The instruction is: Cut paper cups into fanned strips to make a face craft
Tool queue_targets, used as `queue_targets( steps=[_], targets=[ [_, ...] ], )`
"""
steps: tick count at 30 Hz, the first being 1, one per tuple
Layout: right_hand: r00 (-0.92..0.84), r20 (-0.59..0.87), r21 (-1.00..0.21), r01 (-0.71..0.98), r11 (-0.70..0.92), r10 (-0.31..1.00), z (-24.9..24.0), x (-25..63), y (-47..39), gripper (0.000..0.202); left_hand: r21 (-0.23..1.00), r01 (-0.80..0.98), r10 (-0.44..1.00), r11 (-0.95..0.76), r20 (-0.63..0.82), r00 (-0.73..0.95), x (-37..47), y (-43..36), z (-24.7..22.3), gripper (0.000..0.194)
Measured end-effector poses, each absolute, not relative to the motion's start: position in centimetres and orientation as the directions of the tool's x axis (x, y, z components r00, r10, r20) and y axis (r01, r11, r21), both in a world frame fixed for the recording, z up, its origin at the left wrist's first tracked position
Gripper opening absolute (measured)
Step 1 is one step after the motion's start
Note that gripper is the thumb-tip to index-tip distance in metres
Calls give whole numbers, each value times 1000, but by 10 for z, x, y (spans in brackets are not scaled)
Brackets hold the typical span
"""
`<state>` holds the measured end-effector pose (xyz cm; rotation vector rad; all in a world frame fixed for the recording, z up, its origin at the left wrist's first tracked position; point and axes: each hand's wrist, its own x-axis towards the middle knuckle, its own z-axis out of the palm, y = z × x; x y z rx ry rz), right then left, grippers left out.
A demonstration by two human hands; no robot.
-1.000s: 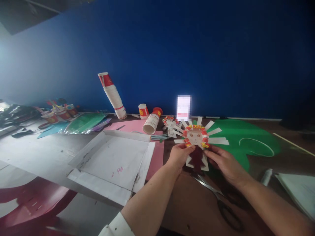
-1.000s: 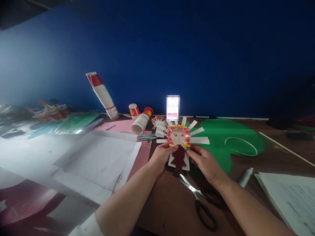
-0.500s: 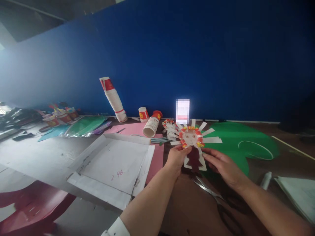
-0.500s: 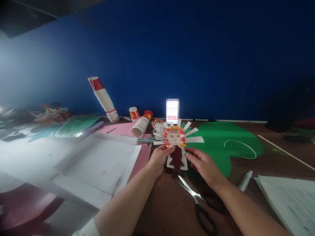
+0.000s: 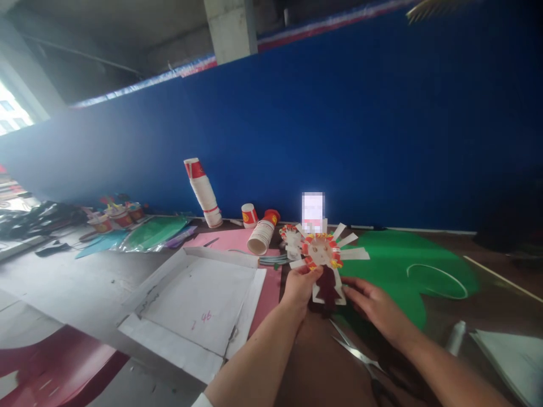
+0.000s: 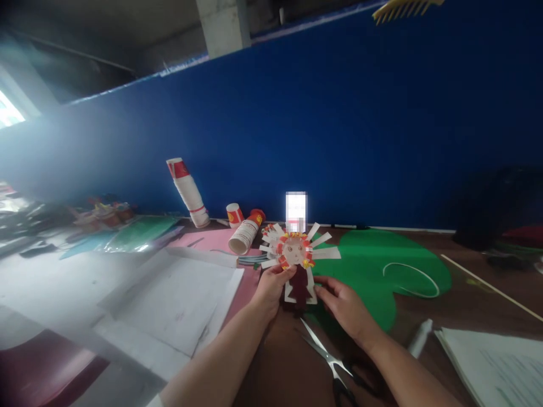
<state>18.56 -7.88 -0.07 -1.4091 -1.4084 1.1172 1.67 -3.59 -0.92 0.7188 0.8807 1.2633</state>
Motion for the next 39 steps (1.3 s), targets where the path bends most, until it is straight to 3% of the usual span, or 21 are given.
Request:
queue_targets(
  steps=[5, 20, 39],
  targets=[
    [-52, -106, -969, 229, -91, 993, 2, 184, -79, 47, 873, -468, 990, 137, -128, 52, 20, -29, -1, 52],
    [-88, -51, -968, 251, -28, 995, -16, 188, -75, 41, 850, -503, 988, 155, -120, 100, 23, -18, -19, 56],
    [-120, -64, -941, 339, -20, 991, 0, 187, -81, 39, 854, -500, 988, 146, -150, 34, 26, -23, -12, 47]
  ],
)
